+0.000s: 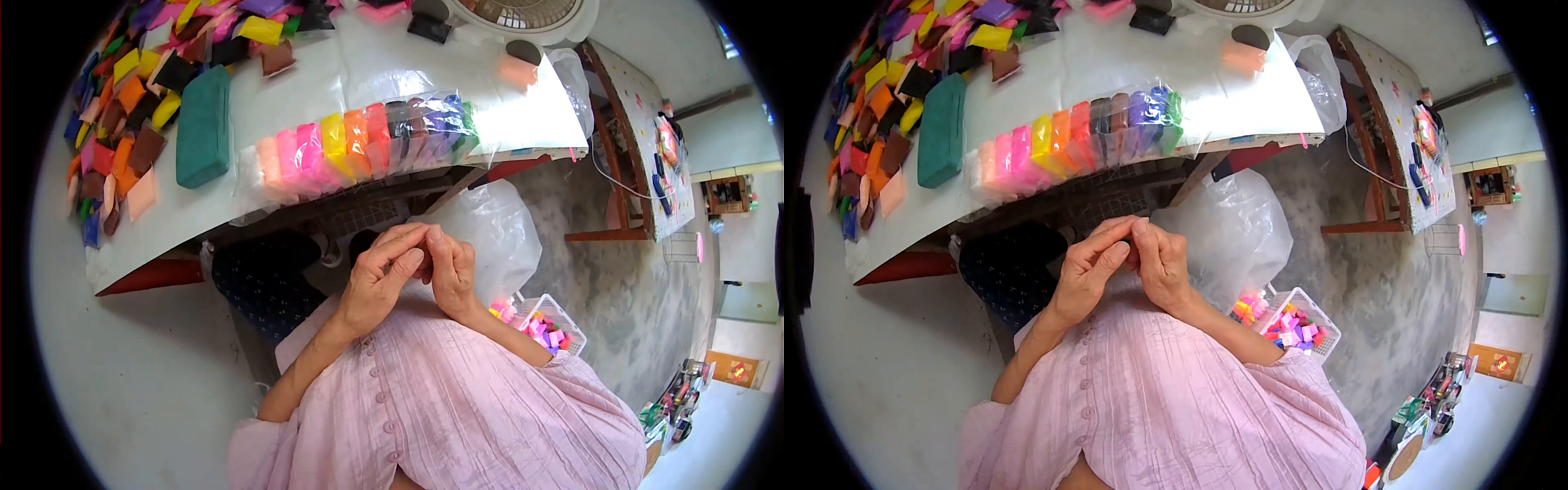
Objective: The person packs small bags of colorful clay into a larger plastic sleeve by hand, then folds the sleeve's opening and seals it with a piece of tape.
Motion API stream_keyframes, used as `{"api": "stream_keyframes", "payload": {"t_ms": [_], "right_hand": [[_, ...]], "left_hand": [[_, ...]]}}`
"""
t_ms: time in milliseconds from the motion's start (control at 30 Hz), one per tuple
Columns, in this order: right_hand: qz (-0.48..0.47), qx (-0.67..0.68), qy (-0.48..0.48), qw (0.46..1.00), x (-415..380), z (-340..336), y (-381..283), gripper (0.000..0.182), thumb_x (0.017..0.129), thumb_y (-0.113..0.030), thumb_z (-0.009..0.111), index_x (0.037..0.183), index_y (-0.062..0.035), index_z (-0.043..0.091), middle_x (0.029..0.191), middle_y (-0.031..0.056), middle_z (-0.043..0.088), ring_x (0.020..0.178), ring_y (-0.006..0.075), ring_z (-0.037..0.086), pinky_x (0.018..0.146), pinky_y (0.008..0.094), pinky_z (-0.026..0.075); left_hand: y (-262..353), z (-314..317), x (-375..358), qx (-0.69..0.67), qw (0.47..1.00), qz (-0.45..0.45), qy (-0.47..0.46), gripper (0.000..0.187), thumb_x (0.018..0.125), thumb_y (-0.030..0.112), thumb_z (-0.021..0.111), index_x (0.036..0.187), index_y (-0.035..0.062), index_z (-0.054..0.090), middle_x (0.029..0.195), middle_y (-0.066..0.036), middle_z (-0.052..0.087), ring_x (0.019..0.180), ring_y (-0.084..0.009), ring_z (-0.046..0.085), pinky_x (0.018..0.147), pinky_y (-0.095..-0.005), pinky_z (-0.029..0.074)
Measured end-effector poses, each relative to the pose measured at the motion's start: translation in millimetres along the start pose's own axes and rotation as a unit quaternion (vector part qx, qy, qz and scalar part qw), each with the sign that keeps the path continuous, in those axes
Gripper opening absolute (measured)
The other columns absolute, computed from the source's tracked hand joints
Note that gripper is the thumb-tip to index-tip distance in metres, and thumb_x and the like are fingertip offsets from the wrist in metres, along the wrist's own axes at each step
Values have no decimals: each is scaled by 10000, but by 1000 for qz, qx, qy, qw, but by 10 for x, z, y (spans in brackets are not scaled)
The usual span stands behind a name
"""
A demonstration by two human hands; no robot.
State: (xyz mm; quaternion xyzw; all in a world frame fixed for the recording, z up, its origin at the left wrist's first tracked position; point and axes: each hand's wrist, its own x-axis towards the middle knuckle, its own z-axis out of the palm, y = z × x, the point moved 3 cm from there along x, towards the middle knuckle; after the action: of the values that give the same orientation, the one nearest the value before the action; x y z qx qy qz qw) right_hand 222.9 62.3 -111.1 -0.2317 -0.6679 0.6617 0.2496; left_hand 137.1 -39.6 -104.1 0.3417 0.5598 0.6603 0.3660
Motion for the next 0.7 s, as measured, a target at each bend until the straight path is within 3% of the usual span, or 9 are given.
{"api": "stream_keyframes", "payload": {"t_ms": [100,167,267,300,333,400,500,600,700], "right_hand": [[-94,-86,-55,990,30,-126,-72,343,1033,-168,416,785,-8,590,647,65,564,553,139,511,517,297,410],[-177,-119,-2,977,110,-270,-227,306,1019,-143,403,846,6,607,737,77,592,622,126,529,560,270,422],[-297,-206,114,926,313,-448,-583,236,992,-95,419,958,17,624,928,101,607,751,131,544,633,252,435],[-307,-226,141,914,423,-505,-673,130,916,-27,508,950,28,621,905,148,630,824,272,599,737,337,474],[-306,-251,148,906,552,-574,-673,170,935,-60,498,995,31,629,952,162,635,901,294,601,792,353,473],[-285,-263,153,909,739,-593,-753,226,963,-111,486,1040,42,635,993,166,641,950,302,601,824,366,474],[-320,-298,97,894,962,-561,-711,278,992,-172,475,1070,40,636,1016,162,643,982,294,600,838,362,473],[-272,-277,97,917,1008,-457,-727,290,1002,-202,482,1067,33,638,994,162,643,957,285,603,831,359,474],[-239,-302,94,918,1027,-445,-709,311,1012,-237,468,1069,19,637,965,157,637,896,298,599,796,373,471]], "left_hand": [[17,-45,23,-26,999,-26,-2,342,985,114,522,1302,-6,571,1268,-86,581,1064,-153,568,917,-276,454],[36,-64,19,-92,993,-60,31,373,989,154,524,1336,19,544,1254,-76,595,1040,-136,582,877,-263,463],[22,-281,-41,-87,989,-12,119,371,1013,211,476,1302,-11,548,1223,-130,626,1011,-148,608,856,-271,486],[28,-369,-87,-79,983,-6,166,375,1018,253,473,1260,-19,559,1193,-140,638,977,-151,616,828,-270,485],[36,-460,-147,-81,973,-3,217,333,1016,240,473,1197,-16,586,1124,-129,660,917,-143,616,806,-274,487],[62,-637,-308,-46,952,26,302,284,1017,212,459,1101,-12,613,1036,-108,669,837,-119,598,765,-260,473],[254,-778,-503,126,891,121,419,238,1009,152,446,1005,0,629,956,-61,647,750,-87,524,713,-243,437],[351,-948,-592,170,832,129,511,215,1000,143,460,1054,7,618,1037,-42,634,821,-89,515,740,-244,439],[393,-1151,-542,179,821,121,529,262,996,163,476,1157,-3,599,1097,-60,614,867,-102,521,760,-254,442]]}}
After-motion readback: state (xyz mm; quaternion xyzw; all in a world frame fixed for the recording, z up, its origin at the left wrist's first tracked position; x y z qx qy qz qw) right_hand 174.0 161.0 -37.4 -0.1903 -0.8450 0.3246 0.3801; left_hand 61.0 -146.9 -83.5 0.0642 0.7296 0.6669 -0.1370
